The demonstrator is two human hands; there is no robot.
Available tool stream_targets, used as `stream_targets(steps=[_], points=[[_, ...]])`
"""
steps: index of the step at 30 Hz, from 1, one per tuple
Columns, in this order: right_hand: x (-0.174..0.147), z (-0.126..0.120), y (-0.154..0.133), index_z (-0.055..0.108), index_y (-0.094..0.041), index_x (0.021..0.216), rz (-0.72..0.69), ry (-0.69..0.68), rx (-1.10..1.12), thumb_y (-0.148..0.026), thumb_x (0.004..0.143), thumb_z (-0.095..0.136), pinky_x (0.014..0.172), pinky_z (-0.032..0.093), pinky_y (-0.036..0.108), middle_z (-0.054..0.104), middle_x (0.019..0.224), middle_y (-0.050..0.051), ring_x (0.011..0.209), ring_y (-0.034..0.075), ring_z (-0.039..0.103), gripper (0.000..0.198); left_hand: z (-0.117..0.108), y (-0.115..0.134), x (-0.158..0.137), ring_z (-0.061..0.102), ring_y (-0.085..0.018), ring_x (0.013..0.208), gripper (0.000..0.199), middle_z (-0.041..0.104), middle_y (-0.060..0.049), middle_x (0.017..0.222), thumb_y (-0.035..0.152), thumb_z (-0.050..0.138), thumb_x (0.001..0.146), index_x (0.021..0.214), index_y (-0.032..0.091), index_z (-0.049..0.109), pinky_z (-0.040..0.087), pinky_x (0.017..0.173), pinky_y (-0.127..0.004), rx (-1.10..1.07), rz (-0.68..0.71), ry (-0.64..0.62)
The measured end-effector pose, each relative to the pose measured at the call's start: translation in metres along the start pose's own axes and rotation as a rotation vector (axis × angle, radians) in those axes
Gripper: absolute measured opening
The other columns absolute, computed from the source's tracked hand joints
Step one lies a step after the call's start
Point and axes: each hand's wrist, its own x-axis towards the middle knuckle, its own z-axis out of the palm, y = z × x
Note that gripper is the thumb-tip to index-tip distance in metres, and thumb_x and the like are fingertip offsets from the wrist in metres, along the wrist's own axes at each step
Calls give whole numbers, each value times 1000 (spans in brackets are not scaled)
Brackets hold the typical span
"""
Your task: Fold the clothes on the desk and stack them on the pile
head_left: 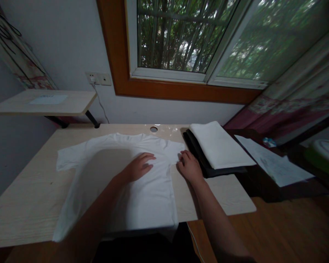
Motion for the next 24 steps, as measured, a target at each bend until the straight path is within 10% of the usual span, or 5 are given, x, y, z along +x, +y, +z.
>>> stream_targets(steps=[9,17,24], points=[[15,3,-10,67,-20,114,-7,82,-9,-8,87,47,117,39,55,67,128,16,140,34,46,36,-92,-88,-87,36,-34,152,51,48,-15,159,41,37,102,142,17,57,27,124,-60,709,-415,69],[19,36,-86,55,-19,144,-175,-48,111,-31,100,52,120,39,54,49,156,15,148,34,40,46,-81,-64,-115,32,-34,154,54,37,-10,166,43,36,104,154,26,46,22,124,-66,797,-466,80],[-1,36,-88,47,-25,154,-162,-193,-129,-45,107,43,123,26,61,34,167,10,155,35,28,52,-65,-33,-136,26,-35,156,57,30,-11,169,42,31,104,156,23,43,19,122,-69,905,-567,35]])
